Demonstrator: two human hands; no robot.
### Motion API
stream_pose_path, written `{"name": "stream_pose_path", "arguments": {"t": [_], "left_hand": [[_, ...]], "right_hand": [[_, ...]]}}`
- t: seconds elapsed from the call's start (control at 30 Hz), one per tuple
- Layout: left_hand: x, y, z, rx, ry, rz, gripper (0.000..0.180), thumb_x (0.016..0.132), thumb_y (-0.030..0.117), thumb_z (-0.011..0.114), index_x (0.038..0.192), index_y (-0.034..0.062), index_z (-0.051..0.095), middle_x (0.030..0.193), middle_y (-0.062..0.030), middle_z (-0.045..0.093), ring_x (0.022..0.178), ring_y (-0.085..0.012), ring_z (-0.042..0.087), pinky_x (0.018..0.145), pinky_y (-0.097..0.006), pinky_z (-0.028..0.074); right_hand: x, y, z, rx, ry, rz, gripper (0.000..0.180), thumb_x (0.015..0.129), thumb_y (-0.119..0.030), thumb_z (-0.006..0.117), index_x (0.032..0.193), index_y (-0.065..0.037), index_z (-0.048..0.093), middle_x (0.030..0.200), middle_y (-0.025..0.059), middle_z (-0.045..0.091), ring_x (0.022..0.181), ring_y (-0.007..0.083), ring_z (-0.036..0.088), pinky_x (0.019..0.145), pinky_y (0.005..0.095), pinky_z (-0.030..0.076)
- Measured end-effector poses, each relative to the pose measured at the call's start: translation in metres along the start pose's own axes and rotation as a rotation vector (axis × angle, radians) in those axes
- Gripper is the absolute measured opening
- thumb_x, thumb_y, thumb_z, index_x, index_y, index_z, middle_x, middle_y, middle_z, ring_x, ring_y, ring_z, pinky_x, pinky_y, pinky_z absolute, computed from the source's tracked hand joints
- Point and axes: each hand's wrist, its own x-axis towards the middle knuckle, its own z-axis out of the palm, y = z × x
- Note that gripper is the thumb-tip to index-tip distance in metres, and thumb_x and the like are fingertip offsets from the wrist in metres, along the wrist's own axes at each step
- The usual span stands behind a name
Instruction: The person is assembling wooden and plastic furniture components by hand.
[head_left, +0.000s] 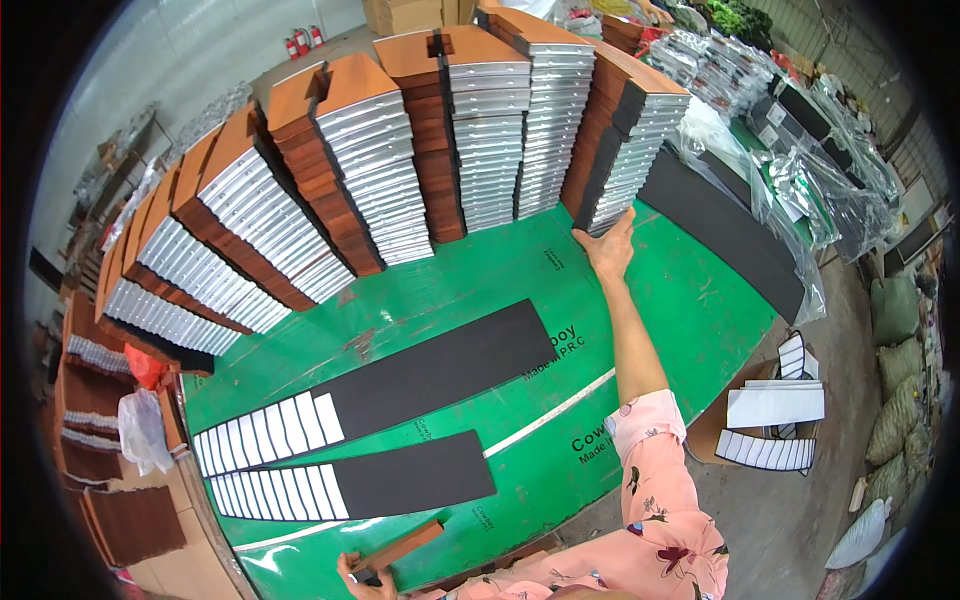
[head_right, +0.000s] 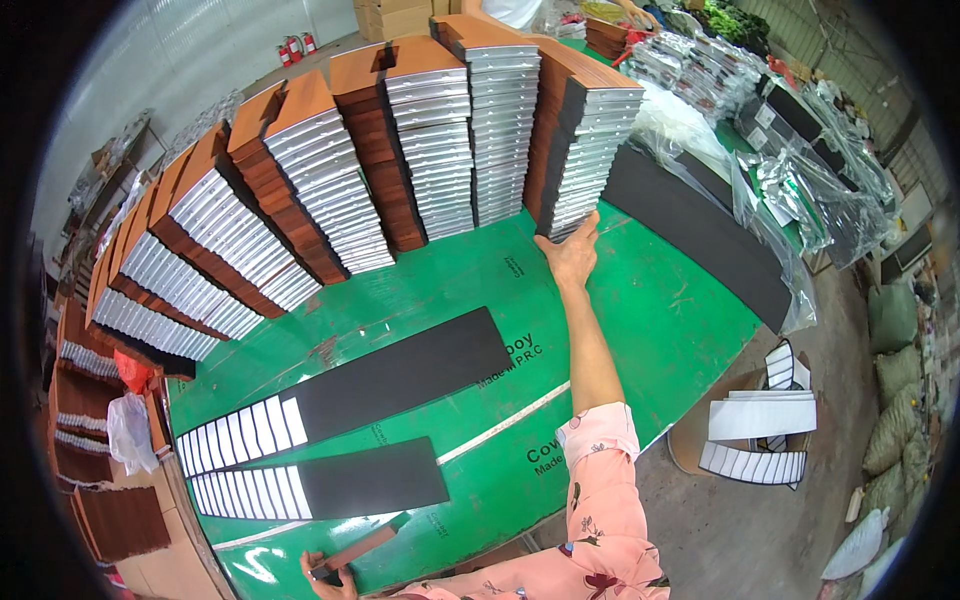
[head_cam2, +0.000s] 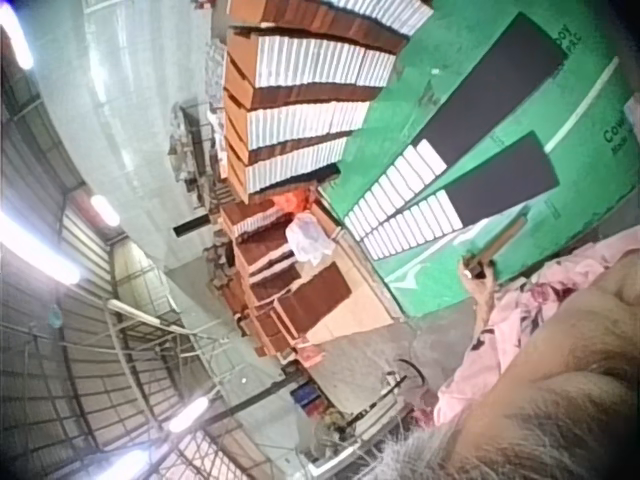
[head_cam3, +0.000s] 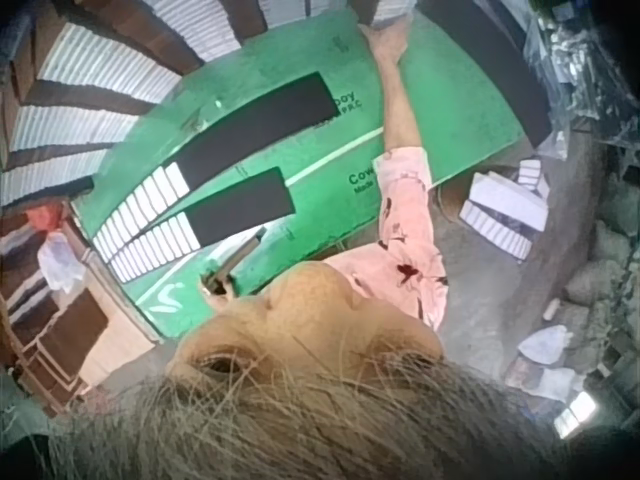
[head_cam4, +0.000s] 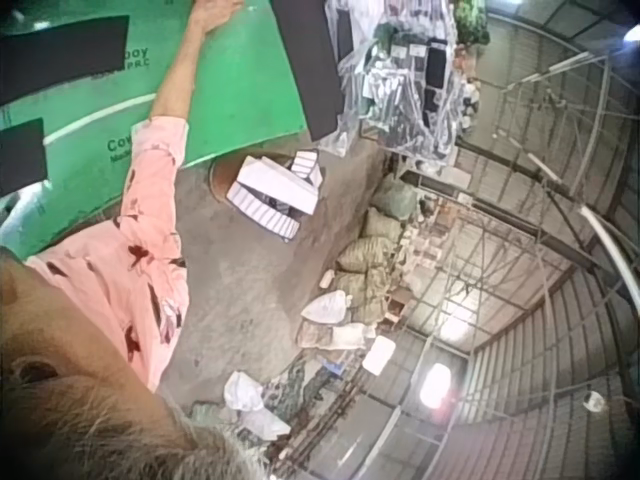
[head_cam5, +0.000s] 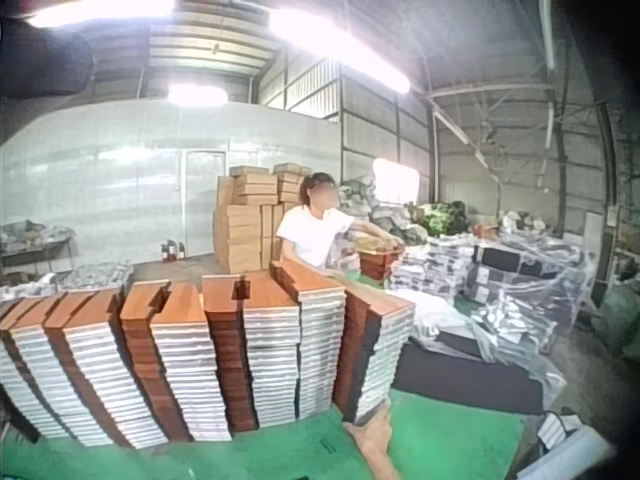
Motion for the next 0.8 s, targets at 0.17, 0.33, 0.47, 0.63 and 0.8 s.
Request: {"name": "stream_pose_path", "arguments": {"t": [0.17,0.33,0.47,0.63,0.8], "left_hand": [[-0.003,-0.009,-0.005,0.087,0.080,0.126,0.064,0.082,0.015,0.066,0.135,0.0017,0.033,0.109,-0.0106,0.052,0.093,-0.0184,0.051,0.083,-0.031,0.043],[-0.005,-0.026,0.000,0.028,0.185,0.067,0.069,0.065,0.005,0.067,0.129,-0.0044,0.042,0.110,-0.0180,0.055,0.099,-0.0299,0.055,0.088,-0.040,0.045],[0.022,0.032,-0.002,0.288,0.106,0.252,0.065,0.062,0.010,0.071,0.122,0.0003,0.049,0.104,-0.0193,0.058,0.094,-0.0349,0.057,0.081,-0.042,0.047],[0.016,0.045,-0.013,0.195,0.046,0.215,0.064,0.069,0.008,0.070,0.127,0.0009,0.043,0.104,-0.0204,0.057,0.095,-0.0387,0.054,0.082,-0.043,0.044],[0.010,0.033,-0.014,0.100,0.079,0.270,0.066,0.069,0.004,0.069,0.129,0.0019,0.041,0.107,-0.0196,0.056,0.098,-0.0373,0.053,0.083,-0.042,0.045]], "right_hand": [[-0.002,-0.014,0.011,0.040,-0.101,-0.001,0.116,0.057,-0.031,0.087,0.139,0.003,0.013,0.121,0.0298,0.046,0.106,0.0442,0.051,0.088,0.0462,0.045],[0.006,0.014,0.030,0.106,-0.158,-0.111,0.105,0.065,-0.035,0.081,0.139,0.012,0.022,0.142,0.0299,0.031,0.132,0.0350,0.034,0.110,0.0395,0.026],[-0.001,0.022,-0.008,0.362,0.036,0.175,0.068,0.067,-0.033,0.082,0.097,0.020,0.051,0.088,0.0258,0.059,0.071,0.0302,0.057,0.063,0.0435,0.050],[-0.061,0.009,-0.019,0.820,0.072,0.202,0.034,0.089,-0.015,0.062,0.114,0.006,0.053,0.106,0.0144,0.059,0.095,0.0233,0.058,0.083,0.0346,0.050],[-0.180,-0.084,-0.093,0.959,-0.420,0.040,0.025,0.094,-0.013,0.055,0.115,0.001,0.056,0.104,0.0067,0.060,0.094,0.0150,0.057,0.083,0.0281,0.049]]}}
